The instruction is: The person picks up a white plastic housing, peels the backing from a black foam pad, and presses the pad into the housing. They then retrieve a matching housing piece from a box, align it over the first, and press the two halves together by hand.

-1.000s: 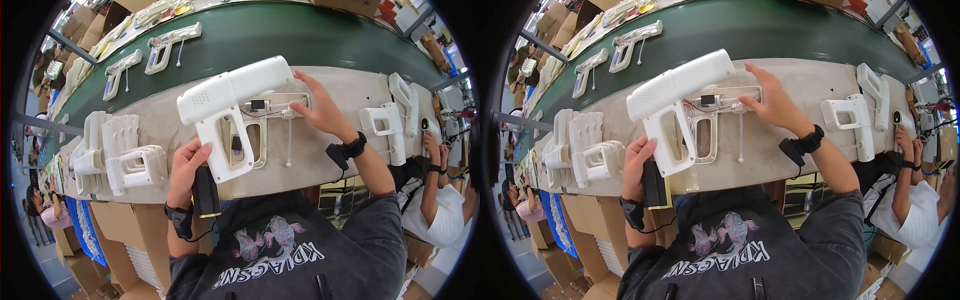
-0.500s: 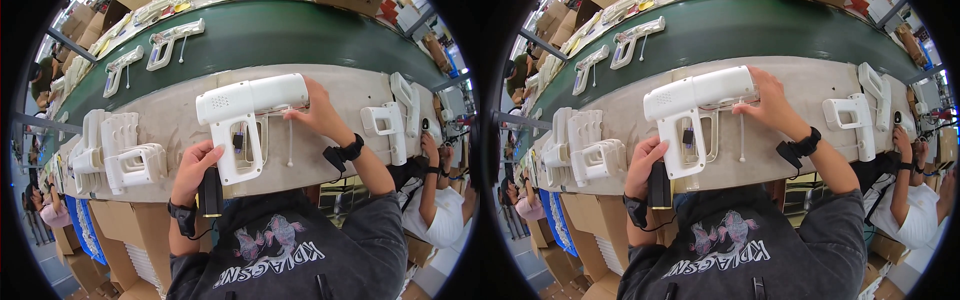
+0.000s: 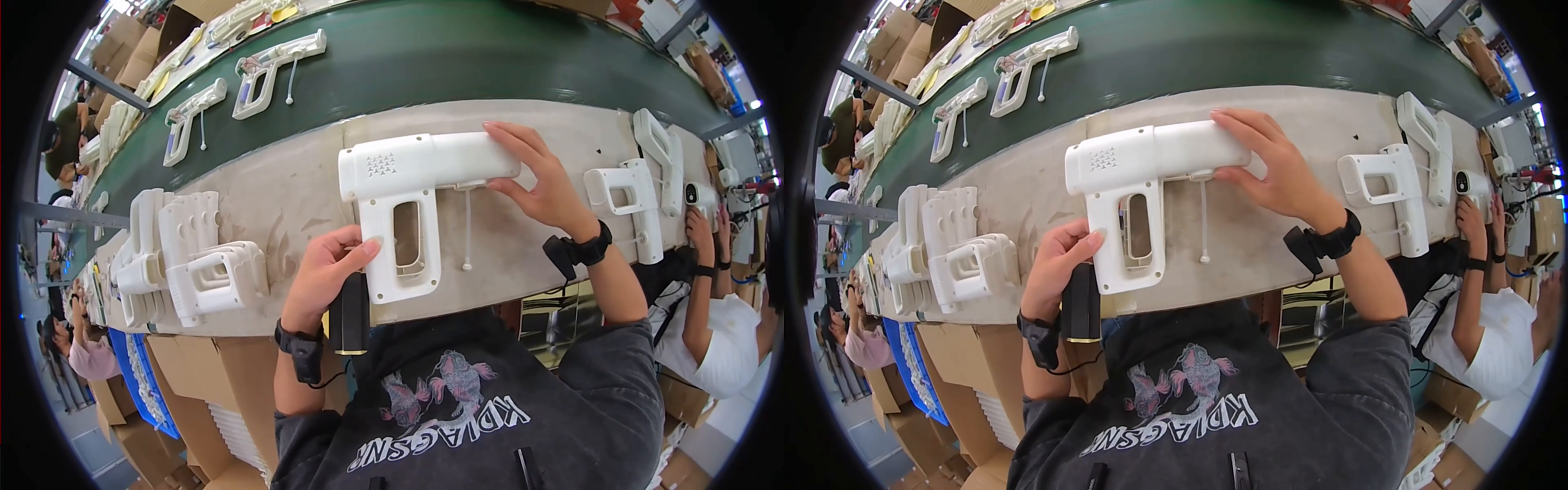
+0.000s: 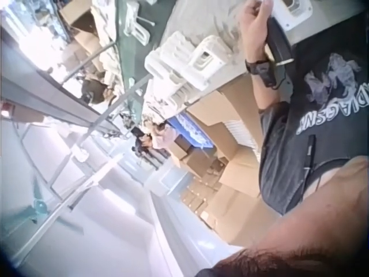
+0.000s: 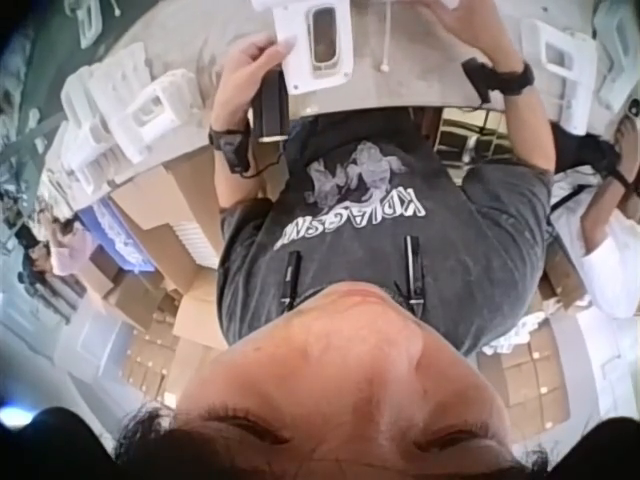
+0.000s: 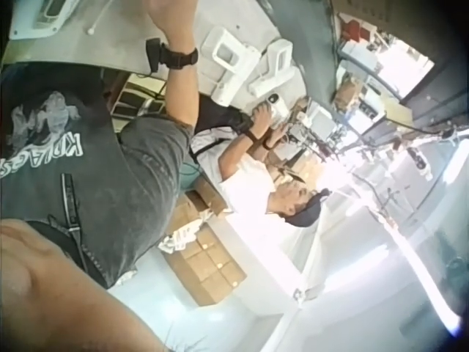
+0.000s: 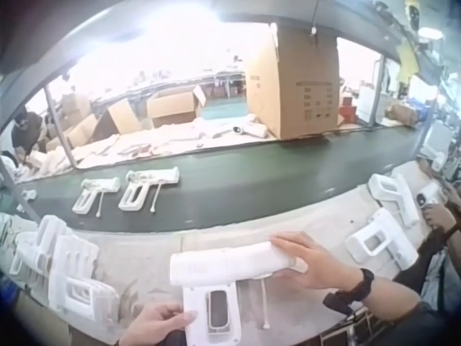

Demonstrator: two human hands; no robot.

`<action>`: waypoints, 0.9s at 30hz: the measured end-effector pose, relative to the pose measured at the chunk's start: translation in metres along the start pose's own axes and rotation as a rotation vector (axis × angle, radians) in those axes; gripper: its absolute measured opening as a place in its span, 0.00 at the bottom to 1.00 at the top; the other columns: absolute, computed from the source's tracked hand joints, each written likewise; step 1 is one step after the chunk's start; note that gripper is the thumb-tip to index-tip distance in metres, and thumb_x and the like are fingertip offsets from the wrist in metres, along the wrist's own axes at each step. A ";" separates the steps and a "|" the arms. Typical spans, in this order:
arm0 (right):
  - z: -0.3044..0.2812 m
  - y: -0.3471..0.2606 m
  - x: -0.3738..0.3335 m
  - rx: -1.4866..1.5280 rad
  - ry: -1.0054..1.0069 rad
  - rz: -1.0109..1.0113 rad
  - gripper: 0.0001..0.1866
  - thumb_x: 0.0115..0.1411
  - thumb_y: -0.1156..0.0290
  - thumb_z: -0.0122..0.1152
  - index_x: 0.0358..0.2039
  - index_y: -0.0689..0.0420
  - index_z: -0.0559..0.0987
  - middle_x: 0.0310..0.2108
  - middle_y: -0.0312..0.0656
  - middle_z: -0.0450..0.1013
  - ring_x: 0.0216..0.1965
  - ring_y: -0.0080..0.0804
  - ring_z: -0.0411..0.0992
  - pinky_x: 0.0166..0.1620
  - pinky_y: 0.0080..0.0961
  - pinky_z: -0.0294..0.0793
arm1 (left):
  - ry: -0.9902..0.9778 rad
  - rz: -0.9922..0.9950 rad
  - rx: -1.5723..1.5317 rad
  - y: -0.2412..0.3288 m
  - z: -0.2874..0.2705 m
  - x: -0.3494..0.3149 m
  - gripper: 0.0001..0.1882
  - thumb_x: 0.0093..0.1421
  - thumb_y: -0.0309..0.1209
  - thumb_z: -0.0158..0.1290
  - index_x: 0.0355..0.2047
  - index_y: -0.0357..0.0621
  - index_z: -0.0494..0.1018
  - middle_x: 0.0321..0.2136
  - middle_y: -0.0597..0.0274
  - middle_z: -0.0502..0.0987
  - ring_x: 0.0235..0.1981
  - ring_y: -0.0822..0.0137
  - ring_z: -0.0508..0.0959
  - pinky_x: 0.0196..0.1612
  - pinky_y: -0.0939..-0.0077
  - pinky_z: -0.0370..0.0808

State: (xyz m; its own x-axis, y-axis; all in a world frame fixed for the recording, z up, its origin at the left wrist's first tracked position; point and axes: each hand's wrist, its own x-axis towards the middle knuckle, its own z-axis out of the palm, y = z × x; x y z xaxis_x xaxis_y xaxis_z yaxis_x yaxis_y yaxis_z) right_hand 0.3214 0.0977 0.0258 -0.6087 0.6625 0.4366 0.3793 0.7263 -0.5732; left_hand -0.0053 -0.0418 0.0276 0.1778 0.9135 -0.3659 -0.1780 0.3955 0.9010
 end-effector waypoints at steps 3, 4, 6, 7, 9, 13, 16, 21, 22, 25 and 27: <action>-0.007 -0.004 0.001 -0.048 -0.032 0.072 0.39 0.51 0.74 0.74 0.64 0.54 0.71 0.62 0.44 0.70 0.62 0.44 0.67 0.64 0.37 0.66 | -0.023 0.013 0.018 0.005 0.004 0.003 0.12 0.68 0.31 0.56 0.46 0.33 0.78 0.36 0.68 0.81 0.36 0.81 0.76 0.42 0.83 0.73; -0.011 -0.006 0.003 -0.047 -0.031 0.072 0.39 0.51 0.74 0.74 0.64 0.54 0.71 0.62 0.44 0.70 0.62 0.44 0.67 0.64 0.37 0.66 | -0.035 0.013 0.030 0.006 0.005 0.004 0.12 0.68 0.30 0.56 0.46 0.33 0.78 0.36 0.68 0.80 0.36 0.81 0.76 0.41 0.84 0.72; -0.015 -0.008 0.005 -0.100 -0.079 0.075 0.37 0.51 0.76 0.74 0.62 0.55 0.71 0.60 0.45 0.72 0.61 0.44 0.69 0.64 0.37 0.67 | -0.031 0.027 0.073 0.006 0.004 0.004 0.13 0.69 0.31 0.55 0.46 0.33 0.78 0.34 0.70 0.79 0.34 0.82 0.74 0.39 0.85 0.71; -0.014 -0.006 0.003 -0.101 -0.076 0.078 0.37 0.51 0.76 0.74 0.62 0.55 0.71 0.60 0.45 0.72 0.61 0.44 0.69 0.64 0.37 0.67 | -0.034 0.041 0.115 0.006 0.003 0.004 0.13 0.70 0.32 0.54 0.47 0.33 0.78 0.32 0.71 0.78 0.31 0.82 0.73 0.37 0.86 0.69; -0.012 -0.001 0.001 0.020 0.030 0.079 0.34 0.51 0.77 0.74 0.59 0.55 0.70 0.59 0.46 0.73 0.60 0.46 0.70 0.63 0.37 0.68 | 0.046 0.053 0.126 0.017 -0.002 -0.006 0.14 0.71 0.32 0.53 0.48 0.33 0.78 0.29 0.73 0.76 0.29 0.83 0.71 0.34 0.87 0.67; -0.020 0.020 -0.002 0.003 0.136 0.152 0.32 0.51 0.79 0.73 0.55 0.55 0.69 0.58 0.46 0.73 0.60 0.47 0.71 0.63 0.38 0.68 | 0.221 0.191 0.503 0.069 0.026 -0.065 0.18 0.72 0.33 0.48 0.55 0.35 0.75 0.18 0.73 0.69 0.20 0.79 0.67 0.26 0.83 0.62; -0.016 0.012 0.008 -0.056 0.133 0.120 0.30 0.52 0.78 0.73 0.54 0.55 0.71 0.57 0.46 0.74 0.59 0.47 0.70 0.62 0.38 0.68 | -0.043 0.173 0.819 0.086 0.090 -0.082 0.23 0.67 0.27 0.49 0.61 0.35 0.69 0.15 0.63 0.68 0.17 0.70 0.71 0.25 0.71 0.68; 0.010 0.003 0.023 -0.105 0.143 0.011 0.27 0.51 0.76 0.74 0.51 0.55 0.72 0.56 0.44 0.74 0.57 0.48 0.69 0.61 0.40 0.67 | -0.095 0.291 1.017 -0.001 0.129 0.020 0.43 0.65 0.29 0.52 0.73 0.39 0.41 0.17 0.43 0.75 0.22 0.37 0.76 0.29 0.45 0.72; 0.010 0.005 0.023 -0.104 0.143 0.009 0.27 0.51 0.76 0.74 0.51 0.55 0.72 0.56 0.44 0.74 0.57 0.48 0.69 0.61 0.40 0.67 | -0.047 0.296 1.111 -0.007 0.130 0.036 0.44 0.64 0.29 0.53 0.72 0.34 0.40 0.16 0.44 0.74 0.20 0.40 0.76 0.27 0.48 0.74; 0.009 0.009 0.018 -0.097 0.129 0.019 0.27 0.51 0.76 0.75 0.50 0.55 0.72 0.57 0.44 0.74 0.58 0.48 0.69 0.61 0.40 0.67 | 0.017 0.278 1.205 -0.020 0.133 0.052 0.46 0.63 0.30 0.53 0.72 0.29 0.37 0.15 0.45 0.75 0.18 0.43 0.77 0.24 0.51 0.76; 0.008 0.012 0.016 -0.105 0.126 0.037 0.27 0.50 0.75 0.75 0.50 0.55 0.73 0.56 0.44 0.74 0.58 0.48 0.69 0.61 0.40 0.67 | 0.039 0.255 1.211 -0.022 0.134 0.053 0.47 0.63 0.30 0.53 0.72 0.30 0.35 0.16 0.44 0.76 0.18 0.42 0.78 0.24 0.51 0.76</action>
State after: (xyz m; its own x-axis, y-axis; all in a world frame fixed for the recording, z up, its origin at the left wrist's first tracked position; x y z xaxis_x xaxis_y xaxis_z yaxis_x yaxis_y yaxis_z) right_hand 0.3110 0.1154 0.0204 -0.5031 0.7019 0.5042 0.4746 0.7120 -0.5175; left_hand 0.1383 -0.0146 0.0193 0.2371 0.9619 -0.1362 0.8098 -0.1182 0.5747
